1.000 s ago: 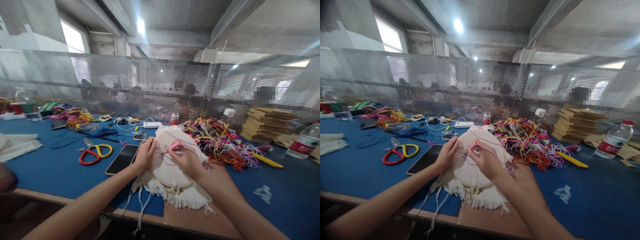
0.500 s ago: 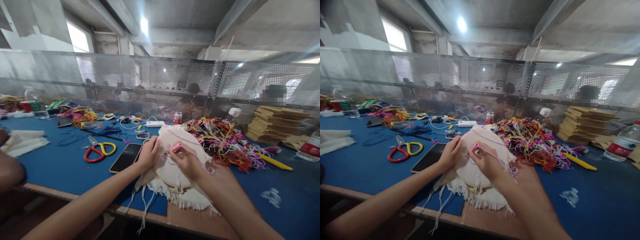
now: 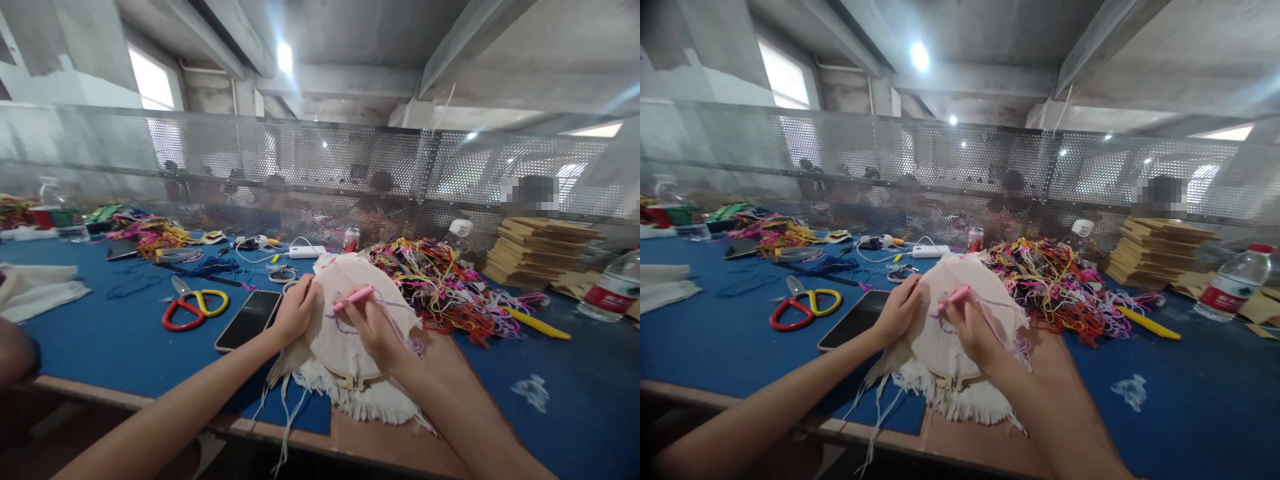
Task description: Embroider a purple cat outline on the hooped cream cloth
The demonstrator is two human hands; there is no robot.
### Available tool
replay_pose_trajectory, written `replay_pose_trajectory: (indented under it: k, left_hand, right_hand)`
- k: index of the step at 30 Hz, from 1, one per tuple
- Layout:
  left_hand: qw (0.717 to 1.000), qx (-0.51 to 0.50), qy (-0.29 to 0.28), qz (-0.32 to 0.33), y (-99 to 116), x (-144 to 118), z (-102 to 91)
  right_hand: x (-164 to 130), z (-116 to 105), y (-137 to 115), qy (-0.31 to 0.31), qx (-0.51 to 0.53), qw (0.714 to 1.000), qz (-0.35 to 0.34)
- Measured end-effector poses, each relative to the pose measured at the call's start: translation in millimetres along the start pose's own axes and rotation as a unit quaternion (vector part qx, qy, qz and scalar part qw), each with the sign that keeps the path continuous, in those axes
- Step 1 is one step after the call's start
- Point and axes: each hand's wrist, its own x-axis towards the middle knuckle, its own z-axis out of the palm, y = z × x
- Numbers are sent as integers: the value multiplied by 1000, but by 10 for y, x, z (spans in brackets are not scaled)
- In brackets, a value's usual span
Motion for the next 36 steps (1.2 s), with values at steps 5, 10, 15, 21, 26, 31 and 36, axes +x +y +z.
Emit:
replay_pose_trajectory:
  k: [5, 10, 15, 21, 26, 31, 36]
  left_hand:
    - [1000, 12, 2, -2, 21, -6, -13]
    - [1000, 19, -10, -12, 13, 0, -15]
    - [999, 22, -14, -22, 3, 1, -9]
    - [1000, 21, -9, -16, 24, -4, -22]
    - [1000, 28, -9, -10, 53, -5, -42]
    - [999, 40, -13, -18, 99, -19, -62]
    - [999, 43, -15, -19, 116, -18, -67]
  right_hand:
    - [-22, -60, 14, 39, -10, 999, 19]
    - [-40, -88, 18, 77, 5, 997, 11]
    - [-59, -96, 56, 98, 102, 989, 52]
    - [-54, -72, 53, 56, 115, 991, 49]
    - [-44, -84, 23, 36, 7, 999, -11]
    - [-41, -54, -87, -30, -146, 980, -135]
    - [-26, -5, -127, -35, -188, 978, -83]
